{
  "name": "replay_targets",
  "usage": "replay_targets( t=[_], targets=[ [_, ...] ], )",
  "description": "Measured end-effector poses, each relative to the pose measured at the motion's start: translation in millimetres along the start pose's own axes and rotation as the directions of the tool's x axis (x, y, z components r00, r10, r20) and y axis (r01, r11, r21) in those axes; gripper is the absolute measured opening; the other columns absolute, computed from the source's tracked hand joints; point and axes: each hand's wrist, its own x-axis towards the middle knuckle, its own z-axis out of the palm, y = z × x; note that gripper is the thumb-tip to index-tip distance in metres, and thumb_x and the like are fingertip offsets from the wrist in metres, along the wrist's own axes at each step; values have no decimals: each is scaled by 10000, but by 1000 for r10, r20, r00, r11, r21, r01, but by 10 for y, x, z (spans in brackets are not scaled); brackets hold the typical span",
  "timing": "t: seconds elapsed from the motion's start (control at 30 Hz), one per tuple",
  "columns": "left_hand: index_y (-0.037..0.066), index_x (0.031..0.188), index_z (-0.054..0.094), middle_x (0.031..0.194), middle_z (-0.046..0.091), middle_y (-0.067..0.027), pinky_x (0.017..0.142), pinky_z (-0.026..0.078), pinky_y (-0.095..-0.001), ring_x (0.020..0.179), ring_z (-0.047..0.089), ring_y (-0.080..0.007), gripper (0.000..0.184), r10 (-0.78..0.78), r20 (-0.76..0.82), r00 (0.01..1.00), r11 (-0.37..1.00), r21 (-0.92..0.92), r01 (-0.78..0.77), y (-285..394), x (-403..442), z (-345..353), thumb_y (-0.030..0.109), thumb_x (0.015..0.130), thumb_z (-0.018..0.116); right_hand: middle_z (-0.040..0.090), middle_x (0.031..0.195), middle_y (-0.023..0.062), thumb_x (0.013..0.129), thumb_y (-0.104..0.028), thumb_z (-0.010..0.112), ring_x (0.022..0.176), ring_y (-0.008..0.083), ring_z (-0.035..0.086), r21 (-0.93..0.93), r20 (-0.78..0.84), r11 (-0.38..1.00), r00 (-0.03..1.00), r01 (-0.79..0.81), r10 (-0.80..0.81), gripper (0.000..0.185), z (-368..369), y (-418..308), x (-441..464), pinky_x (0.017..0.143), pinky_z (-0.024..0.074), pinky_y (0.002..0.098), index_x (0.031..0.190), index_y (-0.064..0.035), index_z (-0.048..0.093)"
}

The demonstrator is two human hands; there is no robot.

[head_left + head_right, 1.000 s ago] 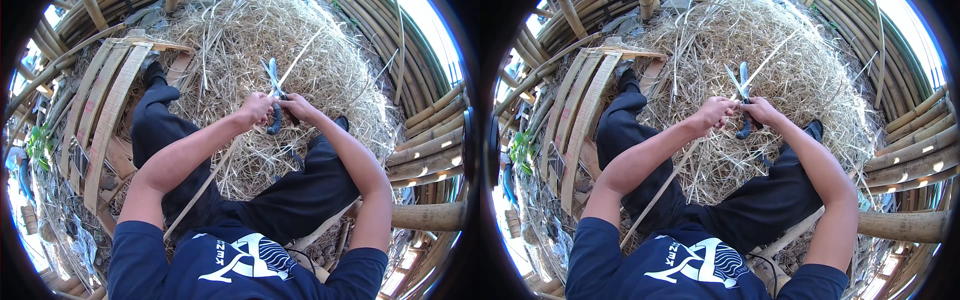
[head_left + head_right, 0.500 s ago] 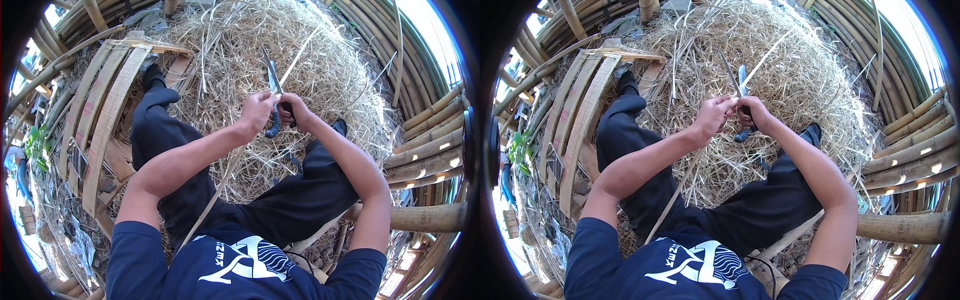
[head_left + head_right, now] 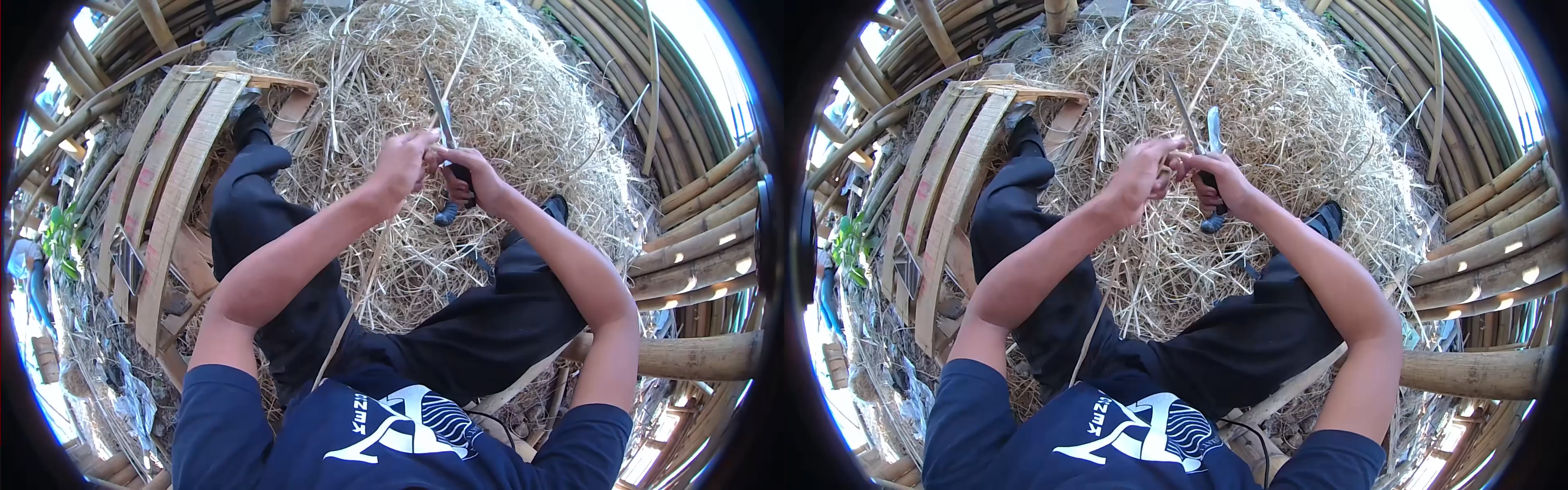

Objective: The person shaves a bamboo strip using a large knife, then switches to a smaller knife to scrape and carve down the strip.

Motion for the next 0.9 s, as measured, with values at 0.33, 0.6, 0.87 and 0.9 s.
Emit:
replay_targets(
  t=[0.33,0.6,0.87,0.9],
  targets=[
    [116,814,548,634,396,34,517,274,-254,543,324,-73,346,-54,-106,993,976,202,74,-223,123,7,450,898,509,338,521,-77,923,-345,616,408,41,304,-69,-193,995,979,-78,63,318,215,87,21,394,235,240,767,-79,540],
    [114,872,574,804,454,-23,604,347,-266,656,419,-110,410,-125,-87,988,991,37,129,-233,97,4,509,908,470,385,561,-63,930,-273,617,438,41,332,-72,-195,995,979,-64,49,240,191,63,55,410,256,227,826,-91,500],
    [69,1173,412,852,488,-54,426,421,-264,521,539,-129,433,-292,-62,954,922,246,298,-309,11,1,455,982,371,436,586,-57,905,-273,651,453,37,377,-25,-303,1000,953,-16,8,247,-15,72,169,409,294,215,819,-70,540],
    [60,1203,383,872,505,-68,421,443,-279,491,534,-140,433,-327,-33,945,911,256,324,-318,-6,-7,435,985,376,440,578,-54,900,-275,656,449,41,381,-86,-347,995,938,-48,15,249,-55,92,183,407,297,220,812,-72,540]
  ],
)
